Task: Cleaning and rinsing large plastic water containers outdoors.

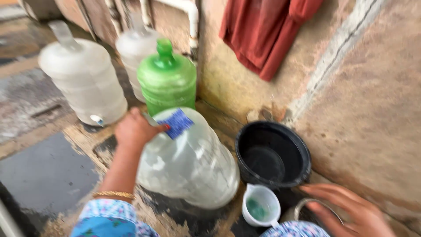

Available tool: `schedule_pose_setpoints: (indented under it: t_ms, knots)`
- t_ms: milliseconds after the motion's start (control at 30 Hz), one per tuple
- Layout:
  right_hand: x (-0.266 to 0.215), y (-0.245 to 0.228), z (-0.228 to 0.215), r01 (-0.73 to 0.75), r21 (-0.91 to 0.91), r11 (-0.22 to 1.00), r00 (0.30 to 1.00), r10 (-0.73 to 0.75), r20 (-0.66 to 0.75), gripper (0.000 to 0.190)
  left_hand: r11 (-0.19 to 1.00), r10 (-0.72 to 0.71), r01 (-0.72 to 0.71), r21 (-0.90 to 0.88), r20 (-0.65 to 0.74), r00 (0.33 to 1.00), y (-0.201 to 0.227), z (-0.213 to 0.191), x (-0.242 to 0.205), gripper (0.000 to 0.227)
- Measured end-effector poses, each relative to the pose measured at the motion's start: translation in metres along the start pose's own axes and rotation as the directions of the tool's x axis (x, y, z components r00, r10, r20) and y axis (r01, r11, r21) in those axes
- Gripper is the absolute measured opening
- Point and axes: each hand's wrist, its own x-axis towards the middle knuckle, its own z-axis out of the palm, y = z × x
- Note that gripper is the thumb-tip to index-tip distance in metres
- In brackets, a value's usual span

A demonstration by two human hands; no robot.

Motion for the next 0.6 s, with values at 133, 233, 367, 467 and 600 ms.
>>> schedule_pose_setpoints:
  t_ms: [133,233,367,467,600]
  knots:
    - [0.095,-0.141,0.007,0.495,0.103,0.863,0.856,-0.505,0.111,0.029,0.999,0.048,-0.047,-0.007,0.058,0.997,0.016,-0.002,-0.010,0.114]
    - [0.149,-0.182,0.063,0.605,0.111,0.789,0.765,-0.614,0.195,0.026,0.997,0.075,-0.070,-0.044,0.111,0.991,0.030,-0.008,-0.021,0.104]
    - [0.184,-0.181,0.149,0.623,0.045,0.781,0.774,-0.623,0.112,0.023,0.987,0.152,-0.147,-0.063,0.080,0.985,0.035,0.006,-0.021,0.097]
    - [0.176,-0.174,0.193,0.550,-0.002,0.835,0.835,-0.550,0.007,0.026,0.957,0.273,-0.263,-0.124,0.076,0.959,0.034,0.020,-0.010,0.086]
    - [0.146,-0.122,0.362,0.698,-0.223,0.680,0.672,-0.730,-0.121,0.016,0.955,0.270,-0.248,-0.163,0.128,0.954,0.046,0.015,-0.012,0.077]
